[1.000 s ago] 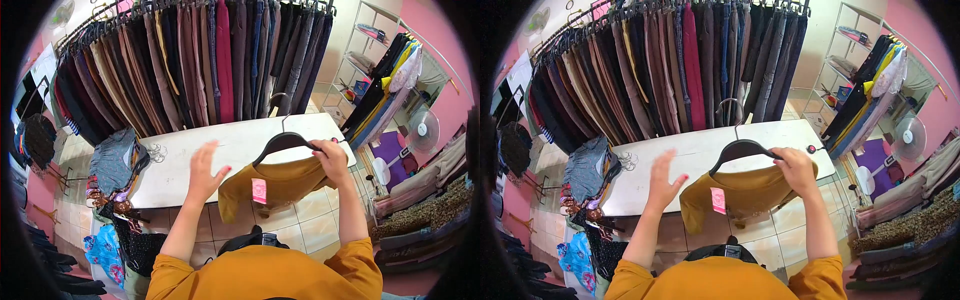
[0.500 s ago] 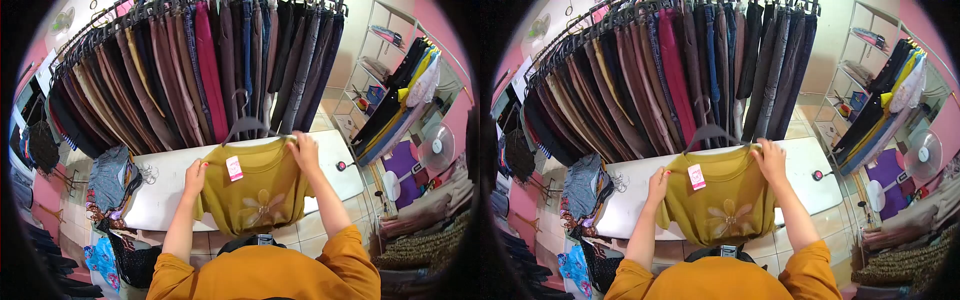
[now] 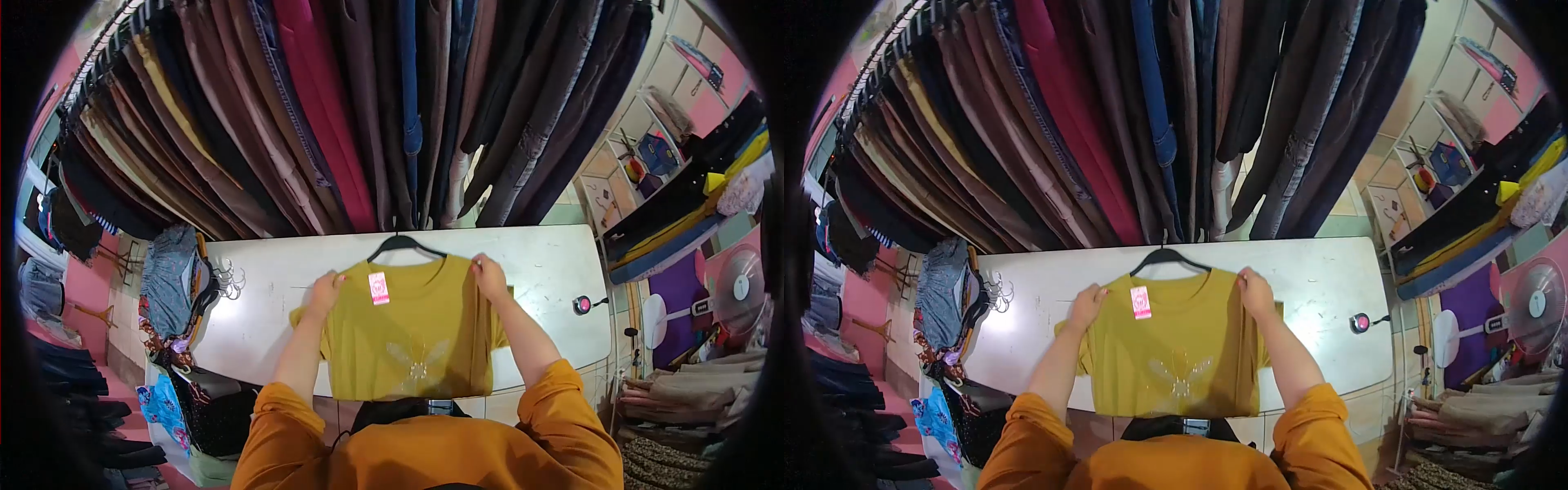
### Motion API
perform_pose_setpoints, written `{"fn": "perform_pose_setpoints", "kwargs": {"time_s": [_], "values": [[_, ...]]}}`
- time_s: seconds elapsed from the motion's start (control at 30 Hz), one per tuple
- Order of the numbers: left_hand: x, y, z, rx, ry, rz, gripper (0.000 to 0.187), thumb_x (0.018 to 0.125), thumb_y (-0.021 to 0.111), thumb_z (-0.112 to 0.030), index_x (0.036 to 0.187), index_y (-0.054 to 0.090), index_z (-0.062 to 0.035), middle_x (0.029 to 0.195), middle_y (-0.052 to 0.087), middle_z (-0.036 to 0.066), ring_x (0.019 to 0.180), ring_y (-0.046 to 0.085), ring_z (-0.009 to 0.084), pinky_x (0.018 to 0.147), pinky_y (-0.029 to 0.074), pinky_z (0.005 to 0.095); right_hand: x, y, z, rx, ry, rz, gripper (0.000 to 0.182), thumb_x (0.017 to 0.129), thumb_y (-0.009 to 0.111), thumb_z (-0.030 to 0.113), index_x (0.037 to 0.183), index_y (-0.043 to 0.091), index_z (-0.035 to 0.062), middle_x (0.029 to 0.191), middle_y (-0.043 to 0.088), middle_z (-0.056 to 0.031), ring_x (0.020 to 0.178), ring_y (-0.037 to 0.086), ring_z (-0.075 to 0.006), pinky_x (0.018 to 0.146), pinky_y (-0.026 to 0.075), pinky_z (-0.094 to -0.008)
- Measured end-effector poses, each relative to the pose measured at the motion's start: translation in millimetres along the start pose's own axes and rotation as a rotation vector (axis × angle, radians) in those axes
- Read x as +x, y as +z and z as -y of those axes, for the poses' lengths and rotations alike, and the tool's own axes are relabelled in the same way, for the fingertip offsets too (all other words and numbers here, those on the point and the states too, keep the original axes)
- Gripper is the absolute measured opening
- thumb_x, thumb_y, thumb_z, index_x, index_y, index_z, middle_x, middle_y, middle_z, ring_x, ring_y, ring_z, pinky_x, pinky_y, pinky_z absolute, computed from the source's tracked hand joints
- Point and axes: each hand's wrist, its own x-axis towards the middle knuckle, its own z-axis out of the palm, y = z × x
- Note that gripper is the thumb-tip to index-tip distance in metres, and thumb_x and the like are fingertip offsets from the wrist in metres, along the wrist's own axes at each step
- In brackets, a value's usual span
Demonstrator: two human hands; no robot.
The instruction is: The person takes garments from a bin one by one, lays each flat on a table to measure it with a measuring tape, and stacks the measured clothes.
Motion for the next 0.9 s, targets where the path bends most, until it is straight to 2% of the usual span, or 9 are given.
{"fn": "perform_pose_setpoints", "kwargs": {"time_s": [0.27, 0.4, 0.47, 0.53, 0.6, 0.67, 0.77, 0.83, 0.9], "values": [[113.0, -3.9, -20.6, 0.107, 0.106, -0.119, 0.03, 0.085, 0.06, -0.031, 0.088, 0.054, -0.002, 0.089, 0.061, 0.022, 0.088, 0.057, 0.0405, 0.076, 0.045, 0.0459, 104.3, -2.9, 12.4, -0.101, 0.007, -0.182, 0.016, 0.082, 0.061, 0.015, 0.091, 0.055, 0.0036, 0.089, 0.062, -0.0183, 0.085, 0.059, -0.0381, 0.072, 0.046, -0.0445], [125.7, 5.0, -16.2, 0.298, 0.1, -0.165, 0.032, 0.078, 0.068, -0.03, 0.088, 0.056, -0.0029, 0.096, 0.062, 0.017, 0.094, 0.057, 0.0368, 0.08, 0.045, 0.045, 104.8, 10.3, -5.6, -0.262, -0.062, -0.063, 0.021, 0.083, 0.062, 0.021, 0.097, 0.057, 0.0074, 0.094, 0.06, -0.014, 0.088, 0.058, -0.0355, 0.073, 0.047, -0.0433], [121.6, 8.7, -11.9, 0.273, 0.112, -0.222, 0.033, 0.078, 0.068, -0.031, 0.09, 0.057, -0.0029, 0.097, 0.062, 0.016, 0.095, 0.056, 0.0357, 0.08, 0.045, 0.0447, 92.9, 12.1, -20.1, -0.214, -0.061, -0.052, 0.023, 0.084, 0.061, 0.023, 0.101, 0.058, 0.0072, 0.097, 0.059, -0.0131, 0.091, 0.057, -0.0347, 0.075, 0.046, -0.0443], [114.3, 4.2, -7.6, 0.243, 0.129, -0.285, 0.034, 0.078, 0.069, -0.032, 0.092, 0.058, -0.0029, 0.099, 0.061, 0.015, 0.096, 0.056, 0.0346, 0.081, 0.044, 0.0444, 78.7, 0.6, -26.5, -0.147, 0.021, -0.182, 0.025, 0.083, 0.062, 0.024, 0.101, 0.058, 0.0069, 0.099, 0.057, -0.0138, 0.093, 0.055, -0.0336, 0.077, 0.045, -0.0458], [93.7, -1.9, 9.8, 0.061, 0.22, -0.513, 0.038, 0.079, 0.068, -0.032, 0.1, 0.058, -0.0018, 0.098, 0.06, 0.016, 0.095, 0.055, 0.0344, 0.082, 0.044, 0.0439, 49.3, -13.4, -45.1, -0.203, 0.071, -0.244, 0.026, 0.083, 0.062, 0.025, 0.102, 0.058, 0.0074, 0.1, 0.057, -0.0137, 0.095, 0.054, -0.0338, 0.079, 0.043, -0.0467], [61.3, -8.5, 26.8, 0.194, 0.137, -0.561, 0.043, 0.08, 0.066, -0.031, 0.107, 0.056, 0.0001, 0.099, 0.059, 0.018, 0.095, 0.055, 0.0354, 0.084, 0.043, 0.0437, 16.8, -29.6, -49.3, -0.32, 0.267, -0.226, 0.025, 0.082, 0.063, 0.022, 0.101, 0.058, 0.0076, 0.101, 0.058, -0.0136, 0.097, 0.052, -0.0339, 0.079, 0.043, -0.0465], [6.3, -9.8, 40.8, 0.251, 0.01, -0.54, 0.042, 0.081, 0.066, -0.029, 0.111, 0.054, -0.0009, 0.1, 0.059, 0.02, 0.095, 0.055, 0.0364, 0.085, 0.042, 0.045, -2.8, -32.8, -74.8, -0.207, 0.244, -0.227, 0.02, 0.08, 0.064, 0.014, 0.096, 0.056, 0.0058, 0.089, 0.06, -0.0145, 0.086, 0.055, -0.0341, 0.075, 0.045, -0.0436], [-19.1, -10.6, 40.9, 0.311, -0.089, -0.452, 0.036, 0.083, 0.063, -0.019, 0.112, 0.051, -0.0015, 0.103, 0.057, 0.02, 0.098, 0.054, 0.0357, 0.085, 0.043, 0.0444, -4.0, -31.9, -92.7, -0.118, 0.209, -0.283, 0.016, 0.079, 0.063, 0.01, 0.091, 0.054, 0.0044, 0.079, 0.058, -0.0163, 0.077, 0.057, -0.0344, 0.07, 0.046, -0.0418], [-17.5, -2.7, 70.4, 0.205, -0.071, -0.433, 0.032, 0.083, 0.062, -0.014, 0.11, 0.051, -0.002, 0.103, 0.056, 0.019, 0.098, 0.053, 0.0351, 0.084, 0.043, 0.0434, 1.5, -44.4, -101.7, -0.133, 0.263, -0.36, 0.012, 0.081, 0.061, 0.008, 0.091, 0.054, 0.0039, 0.081, 0.058, -0.0163, 0.077, 0.057, -0.0344, 0.069, 0.045, -0.0428]]}}
